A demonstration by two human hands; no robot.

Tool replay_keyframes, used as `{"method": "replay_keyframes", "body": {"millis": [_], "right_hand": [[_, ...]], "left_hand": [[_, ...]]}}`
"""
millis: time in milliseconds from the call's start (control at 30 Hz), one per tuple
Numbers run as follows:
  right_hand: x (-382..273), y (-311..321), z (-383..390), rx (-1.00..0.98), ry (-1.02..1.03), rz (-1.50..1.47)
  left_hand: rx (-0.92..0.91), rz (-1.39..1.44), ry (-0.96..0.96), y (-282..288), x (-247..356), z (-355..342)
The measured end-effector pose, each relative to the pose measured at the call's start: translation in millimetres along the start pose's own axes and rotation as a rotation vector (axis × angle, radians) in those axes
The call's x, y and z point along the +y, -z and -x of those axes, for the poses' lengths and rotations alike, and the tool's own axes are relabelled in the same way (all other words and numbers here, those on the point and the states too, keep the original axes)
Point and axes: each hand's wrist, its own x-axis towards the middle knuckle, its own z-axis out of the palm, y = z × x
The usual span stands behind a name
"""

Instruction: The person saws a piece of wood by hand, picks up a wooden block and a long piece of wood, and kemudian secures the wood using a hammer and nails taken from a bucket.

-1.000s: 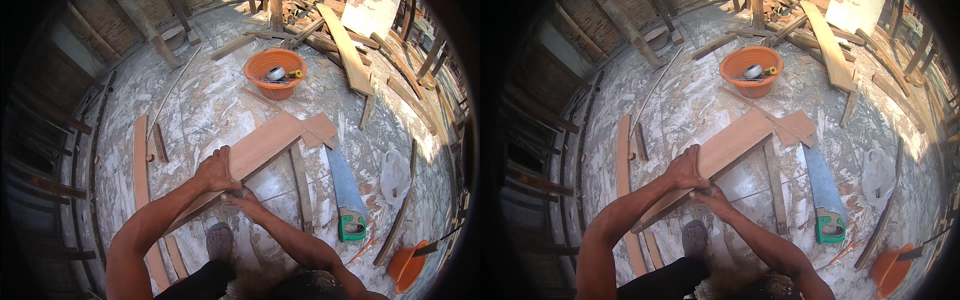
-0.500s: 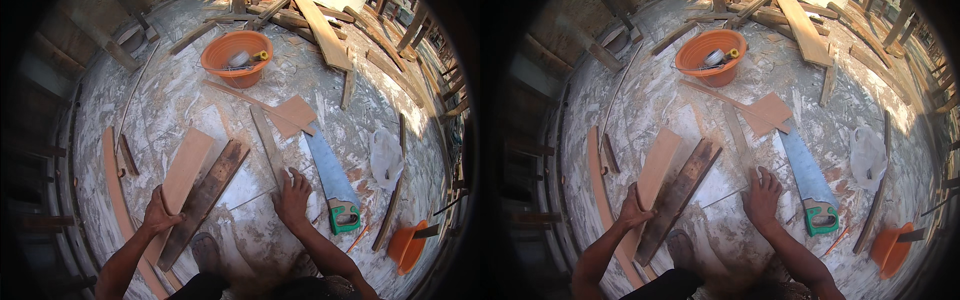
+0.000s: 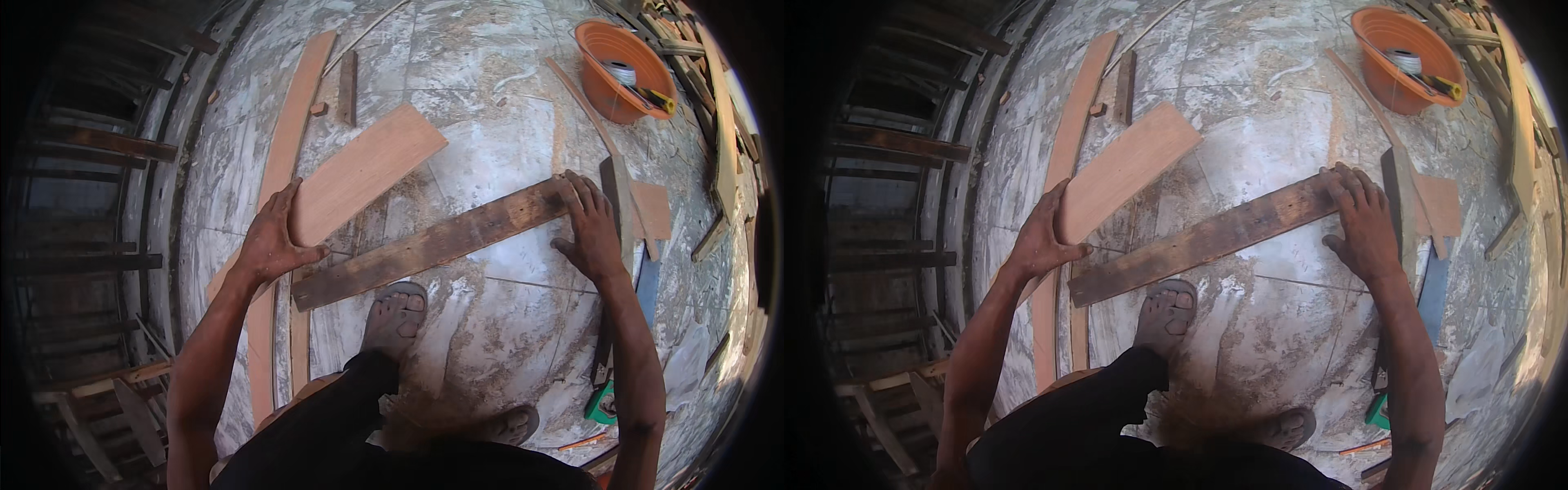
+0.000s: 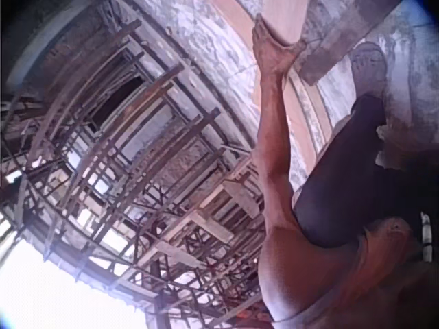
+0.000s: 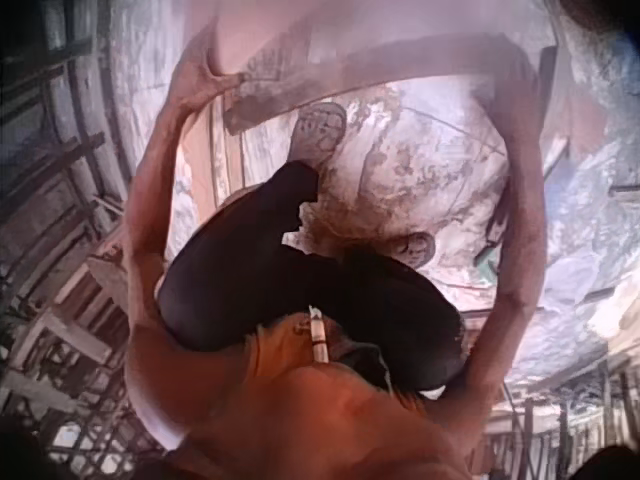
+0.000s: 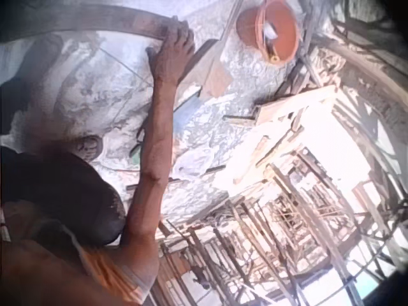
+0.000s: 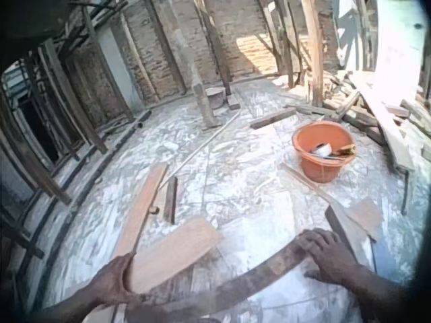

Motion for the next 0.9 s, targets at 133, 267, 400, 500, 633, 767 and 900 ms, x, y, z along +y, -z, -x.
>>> {"method": "replay_keyframes", "body": {"millis": [133, 267, 400, 500, 633, 767, 900], "right_hand": [[-10.8, -9.6, -46.8, -0.192, 0.114, 0.167], [-1.7, -20.8, -46.3, -0.142, 0.142, 0.176], [27.3, -11.5, -41.5, -0.110, 0.090, 0.244], [73.3, -12.6, -37.8, -0.074, 0.034, 0.265], [69.6, 1.7, -30.5, -0.146, -0.132, 0.329], [-34.6, 8.0, -34.3, -0.299, 0.069, 0.151], [-71.4, -23.4, -41.6, -0.332, 0.142, 0.035]], "left_hand": [[0.146, 0.177, 0.055, 12.2, -39.4, -11.0], [0.224, 0.266, 0.123, 4.0, -82.0, 6.3], [0.209, 0.295, 0.191, -17.0, -93.2, 23.7], [0.163, 0.259, 0.217, -24.4, -89.8, 36.2], [0.129, 0.302, 0.174, -50.1, -85.3, 29.4], [0.104, 0.452, 0.243, -68.9, -80.4, 26.8], [0.192, 0.632, 0.231, -89.8, -83.4, 12.7]]}}
